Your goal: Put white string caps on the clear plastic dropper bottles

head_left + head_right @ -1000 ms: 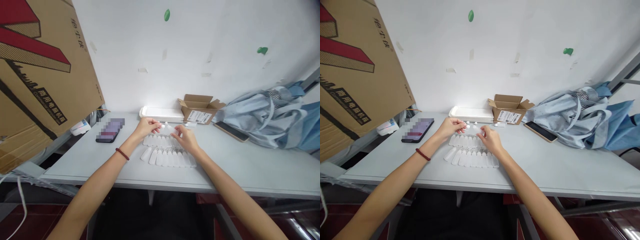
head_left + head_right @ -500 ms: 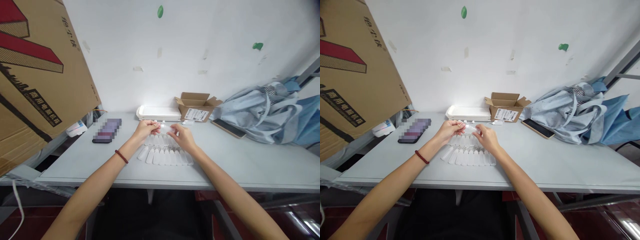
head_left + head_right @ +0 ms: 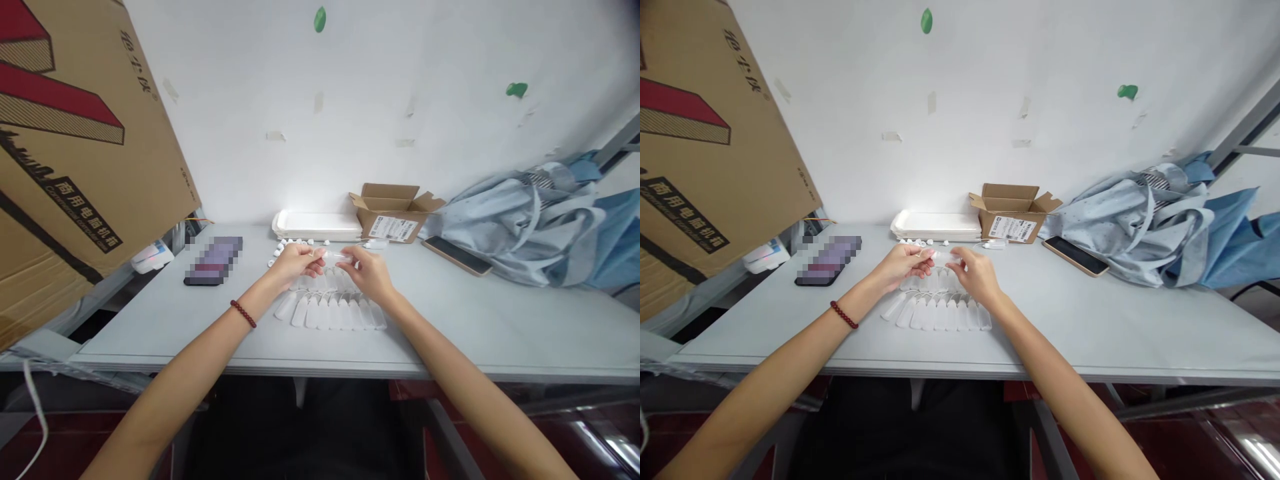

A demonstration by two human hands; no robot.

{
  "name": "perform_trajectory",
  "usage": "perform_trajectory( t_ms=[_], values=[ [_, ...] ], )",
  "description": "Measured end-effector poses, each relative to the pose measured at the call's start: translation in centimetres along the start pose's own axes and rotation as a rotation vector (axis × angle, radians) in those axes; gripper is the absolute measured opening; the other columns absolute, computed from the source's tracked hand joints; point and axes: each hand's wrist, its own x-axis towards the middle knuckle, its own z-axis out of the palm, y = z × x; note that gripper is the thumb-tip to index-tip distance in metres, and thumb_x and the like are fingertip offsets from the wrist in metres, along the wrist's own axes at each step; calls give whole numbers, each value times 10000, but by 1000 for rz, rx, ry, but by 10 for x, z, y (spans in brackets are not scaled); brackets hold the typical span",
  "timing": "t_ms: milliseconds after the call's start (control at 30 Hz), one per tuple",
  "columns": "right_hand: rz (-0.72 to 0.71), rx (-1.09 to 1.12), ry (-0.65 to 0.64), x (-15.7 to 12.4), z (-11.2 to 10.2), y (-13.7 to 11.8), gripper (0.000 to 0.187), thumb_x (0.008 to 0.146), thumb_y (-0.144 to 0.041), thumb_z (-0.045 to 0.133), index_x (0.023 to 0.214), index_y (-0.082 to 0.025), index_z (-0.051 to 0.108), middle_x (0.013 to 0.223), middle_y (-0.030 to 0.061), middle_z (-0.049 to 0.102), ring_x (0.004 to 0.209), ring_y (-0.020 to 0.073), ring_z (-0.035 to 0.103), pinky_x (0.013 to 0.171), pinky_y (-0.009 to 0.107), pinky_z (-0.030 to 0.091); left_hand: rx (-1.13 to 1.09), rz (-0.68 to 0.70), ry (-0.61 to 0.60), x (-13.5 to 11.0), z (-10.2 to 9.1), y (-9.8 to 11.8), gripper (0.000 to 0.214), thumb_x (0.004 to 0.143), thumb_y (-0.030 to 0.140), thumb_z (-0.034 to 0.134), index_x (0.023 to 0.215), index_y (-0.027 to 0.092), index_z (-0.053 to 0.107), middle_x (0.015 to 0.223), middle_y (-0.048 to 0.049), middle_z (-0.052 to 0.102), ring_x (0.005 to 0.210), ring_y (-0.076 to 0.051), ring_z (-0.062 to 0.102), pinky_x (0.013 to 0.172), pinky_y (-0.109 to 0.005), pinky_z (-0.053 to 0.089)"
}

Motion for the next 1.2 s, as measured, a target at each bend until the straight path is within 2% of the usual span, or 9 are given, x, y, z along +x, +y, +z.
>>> perform_trajectory(
  t_ms=[133, 300, 533, 733, 867, 1033, 1200],
  values=[
    [-14, 17, -19, 0, -2, -4, 226, 814, -381, 598, 956, -214, 654, 790, 60, 677, 617, 179, 577, 617, 299, 445, 75, 11, -17, 0, 0, 0, 319, 748, 397, 699, 728, 90, 613, 657, -39, 622, 527, -88, 585, 457, -190, 412],
    [-21, 51, -24, 0, -5, -9, 211, 817, -366, 600, 941, -204, 654, 821, 69, 685, 633, 177, 578, 619, 295, 450, 127, 29, -6, -2, 1, 0, 341, 776, 425, 658, 722, 91, 620, 637, -36, 620, 509, -94, 585, 456, -204, 418],
    [31, 54, -44, 1, -7, -10, 211, 784, -352, 632, 918, -194, 668, 757, 62, 680, 606, 176, 571, 613, 300, 447, 155, 163, -85, -2, -2, 0, 294, 720, 360, 723, 760, 83, 632, 687, -68, 650, 631, -154, 651, 565, -252, 509],
    [43, 75, -27, 2, -5, -8, 219, 776, -347, 639, 902, -174, 683, 736, 69, 684, 607, 181, 579, 603, 298, 445, 164, 278, -40, 0, 1, -3, 295, 670, 329, 756, 787, 85, 640, 731, -71, 651, 720, -171, 651, 612, -269, 525],
    [49, 101, -19, 3, -4, -8, 246, 782, -375, 632, 907, -169, 684, 732, 64, 688, 598, 169, 577, 593, 288, 450, 137, 234, -33, -1, 2, -2, 314, 706, 370, 728, 806, 88, 636, 747, -72, 652, 708, -164, 653, 607, -264, 528],
    [5, 147, -13, 2, -5, -10, 262, 796, -377, 619, 899, -142, 675, 750, 69, 687, 598, 155, 559, 576, 269, 439, 161, 106, -113, -4, 3, 0, 375, 814, 444, 599, 701, 87, 598, 674, -70, 634, 570, -138, 629, 524, -255, 513],
    [24, 155, -22, 1, -6, -13, 267, 849, -377, 531, 895, -141, 648, 714, 45, 639, 582, 142, 502, 571, 263, 394, 205, 180, -163, -5, 6, 0, 332, 812, 400, 604, 683, 94, 599, 590, -39, 609, 515, -108, 579, 517, -234, 493]
  ],
)
